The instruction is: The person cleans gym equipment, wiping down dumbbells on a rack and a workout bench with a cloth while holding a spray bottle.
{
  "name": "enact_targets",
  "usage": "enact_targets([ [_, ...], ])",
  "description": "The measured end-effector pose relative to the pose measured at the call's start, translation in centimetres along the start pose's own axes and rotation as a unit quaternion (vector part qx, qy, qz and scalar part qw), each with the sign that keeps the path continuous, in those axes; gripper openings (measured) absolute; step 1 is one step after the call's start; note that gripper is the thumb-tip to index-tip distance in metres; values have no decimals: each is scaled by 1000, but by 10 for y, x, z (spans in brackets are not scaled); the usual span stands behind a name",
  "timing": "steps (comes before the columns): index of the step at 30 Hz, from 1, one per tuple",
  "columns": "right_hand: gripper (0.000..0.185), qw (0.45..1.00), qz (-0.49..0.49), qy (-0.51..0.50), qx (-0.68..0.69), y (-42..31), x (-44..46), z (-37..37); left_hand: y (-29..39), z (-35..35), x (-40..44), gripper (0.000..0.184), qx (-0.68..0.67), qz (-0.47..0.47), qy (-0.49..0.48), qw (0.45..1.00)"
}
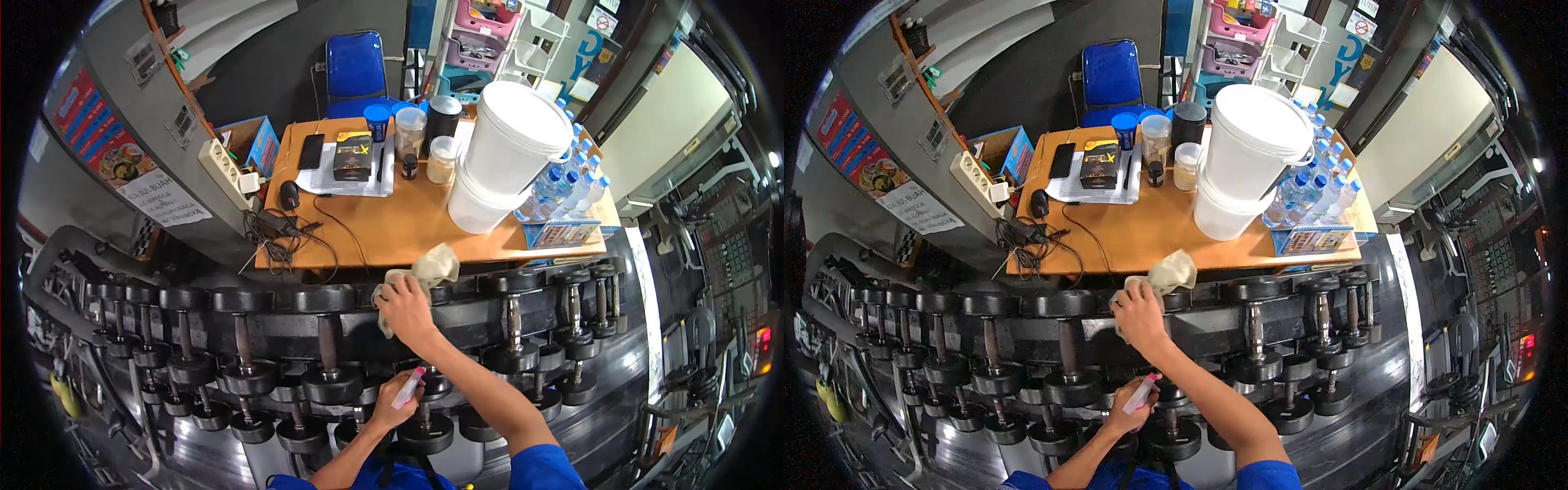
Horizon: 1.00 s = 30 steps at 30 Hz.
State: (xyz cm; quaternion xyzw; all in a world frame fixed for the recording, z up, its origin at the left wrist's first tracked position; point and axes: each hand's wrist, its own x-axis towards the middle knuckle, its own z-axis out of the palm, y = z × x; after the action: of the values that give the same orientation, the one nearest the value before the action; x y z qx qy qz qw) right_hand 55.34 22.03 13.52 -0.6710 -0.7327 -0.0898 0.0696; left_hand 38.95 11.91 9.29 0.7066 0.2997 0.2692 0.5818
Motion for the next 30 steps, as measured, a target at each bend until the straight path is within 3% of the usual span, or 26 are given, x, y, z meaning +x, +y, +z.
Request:
enact_targets([
  [2,22,991,-30,-63,-115,-5,7,11,4,0,1,26,-1,-8,2,1000],
  [5,25,985,-5,-151,-82,-7,11,5,14,-1,0,26,5,-20,8,1000],
  [9,27,997,-28,43,62,22,-12,-14,15,5,2,22,30,0,21,999],
  [13,39,956,149,183,174,43,-53,-24,11,3,1,23,33,6,13,999],
  [16,42,854,327,219,341,54,-81,-4,10,1,3,17,22,54,31,998],
  [19,41,809,451,123,356,78,-84,11,6,1,3,20,4,52,21,998],
  [20,42,835,415,142,332,94,-84,22,9,1,2,21,-5,24,17,1000],
  [21,43,826,432,125,340,99,-72,10,17,-1,1,23,-14,-5,13,1000],
  [23,42,850,408,113,313,120,-48,17,22,-3,1,25,-20,-31,6,999],
  [26,45,854,349,-115,368,132,-6,6,21,-5,1,26,-11,-11,12,1000],
  [29,49,867,237,-317,303,149,18,19,11,-2,0,25,3,25,32,999],
  [30,53,889,180,-303,292,148,21,1,9,-2,1,23,6,39,38,999],
])
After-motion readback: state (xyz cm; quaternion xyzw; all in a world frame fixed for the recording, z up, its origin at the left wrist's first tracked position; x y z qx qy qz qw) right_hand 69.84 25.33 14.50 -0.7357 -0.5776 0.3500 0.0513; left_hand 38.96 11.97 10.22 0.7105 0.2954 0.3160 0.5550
